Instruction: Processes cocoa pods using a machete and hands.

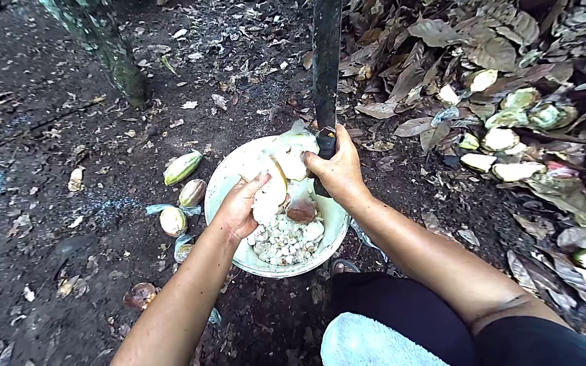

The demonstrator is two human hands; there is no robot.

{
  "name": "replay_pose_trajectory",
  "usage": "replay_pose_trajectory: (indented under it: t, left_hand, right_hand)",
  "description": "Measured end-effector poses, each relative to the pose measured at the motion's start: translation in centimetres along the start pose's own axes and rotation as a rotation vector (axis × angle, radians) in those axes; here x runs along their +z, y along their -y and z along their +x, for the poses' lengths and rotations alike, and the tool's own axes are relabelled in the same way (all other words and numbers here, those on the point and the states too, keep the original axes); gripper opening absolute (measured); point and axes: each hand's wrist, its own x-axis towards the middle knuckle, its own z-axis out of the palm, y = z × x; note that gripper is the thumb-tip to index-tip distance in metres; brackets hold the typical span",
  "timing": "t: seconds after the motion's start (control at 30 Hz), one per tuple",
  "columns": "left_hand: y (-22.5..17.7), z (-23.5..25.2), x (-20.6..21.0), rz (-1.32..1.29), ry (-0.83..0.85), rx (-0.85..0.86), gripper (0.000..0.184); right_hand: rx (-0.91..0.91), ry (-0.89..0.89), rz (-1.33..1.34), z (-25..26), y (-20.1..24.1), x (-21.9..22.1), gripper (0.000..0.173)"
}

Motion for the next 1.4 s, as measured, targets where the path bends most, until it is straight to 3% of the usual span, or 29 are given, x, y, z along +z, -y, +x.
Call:
replay_pose_trajectory:
  t: [0.13, 0.33, 0.5, 0.6, 0.73, 1.0, 1.1, 1.3, 1.4]
  left_hand:
    - [0.1, 0.0, -0.4, 0.005, -0.039, 0.046, 0.029]
    - [0.7, 0.4, 0.5, 0.052, -0.230, 0.094, 0.039]
    - [-0.4, -0.2, 0.1, 0.017, -0.245, 0.168, 0.037]
    - [-0.7, -1.0, 0.0, 0.121, -0.269, 0.161, 0.048]
    - [-0.8, -1.2, 0.3, -0.020, -0.314, 0.136, 0.057]
    - [0.5, -1.5, 1.6, 0.112, -0.125, 0.028, 0.047]
    - [0.7, -1.1, 1.2, 0.081, -0.088, 0.006, 0.039]
    - [-0.2, -1.0, 1.1, 0.088, -0.105, -0.087, 0.040]
    - [-0.6, -1.5, 0.9, 0.144, -0.029, -0.115, 0.035]
  right_hand:
    - [-0.016, -0.008, 0.010, 0.1, -0.1, -0.1, 0.066]
    - [-0.015, 0.030, -0.111, 0.1, -0.1, 0.0, 0.074]
    - [-0.093, 0.082, -0.121, 0.4, -0.2, 0.4, 0.077]
    - [-0.105, 0.102, -0.155, 0.3, 0.3, 0.5, 0.079]
    - [-0.099, 0.131, -0.172, 0.2, 0.3, 0.8, 0.079]
    - [-0.113, 0.063, -0.079, 0.4, -0.6, 1.5, 0.078]
    - [-0.108, 0.053, -0.030, 0.5, -0.3, 1.3, 0.078]
    - [-0.088, 0.074, -0.032, 0.6, -0.6, 1.2, 0.078]
    - [-0.089, 0.062, -0.026, 0.8, -0.6, 1.4, 0.075]
